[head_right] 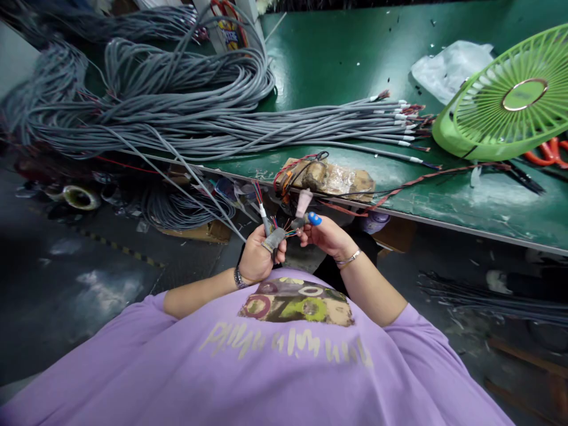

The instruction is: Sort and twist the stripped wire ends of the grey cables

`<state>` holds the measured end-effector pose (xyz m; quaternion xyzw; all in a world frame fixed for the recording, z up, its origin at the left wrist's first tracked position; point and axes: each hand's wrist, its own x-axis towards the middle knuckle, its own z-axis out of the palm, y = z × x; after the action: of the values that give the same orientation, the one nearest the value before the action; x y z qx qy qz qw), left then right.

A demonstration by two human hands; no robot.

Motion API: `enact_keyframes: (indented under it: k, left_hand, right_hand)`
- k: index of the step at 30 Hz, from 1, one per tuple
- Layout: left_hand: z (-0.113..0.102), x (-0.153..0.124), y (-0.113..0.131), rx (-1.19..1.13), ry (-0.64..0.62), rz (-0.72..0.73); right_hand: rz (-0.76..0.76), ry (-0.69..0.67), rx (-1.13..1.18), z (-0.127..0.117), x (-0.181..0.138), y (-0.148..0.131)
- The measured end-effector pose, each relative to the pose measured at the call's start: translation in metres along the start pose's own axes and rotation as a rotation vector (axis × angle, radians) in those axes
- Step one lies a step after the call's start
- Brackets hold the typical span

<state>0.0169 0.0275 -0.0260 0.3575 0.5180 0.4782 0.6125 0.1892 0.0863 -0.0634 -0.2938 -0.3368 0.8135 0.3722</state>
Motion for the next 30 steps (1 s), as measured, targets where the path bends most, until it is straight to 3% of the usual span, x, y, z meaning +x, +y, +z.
enact_keyframes:
  k: [7,15,24,30]
  left_hand:
    - [-0.001,0.001,-0.004,0.072,-0.009,-0.013]
    - [-0.005,0.000,-0.007,0.096,-0.054,-0.006]
    - [-0.006,0.003,-0.004,0.191,-0.275,-0.153]
    - [-0.006,0.007,-0.003,0.074,-0.147,-0.131]
  right_hand:
    - [0.034,-0.023,-0.180,0.011,-0.008,-0.019]
    - [-0.002,0.078,-0.258,0.020,-0.001,-0.018]
    - [-0.033,-0.001,-0.353,0.030,-0.003,-0.016]
    - [-0.017,0.067,-0.259,0.012,-0.006,-0.012]
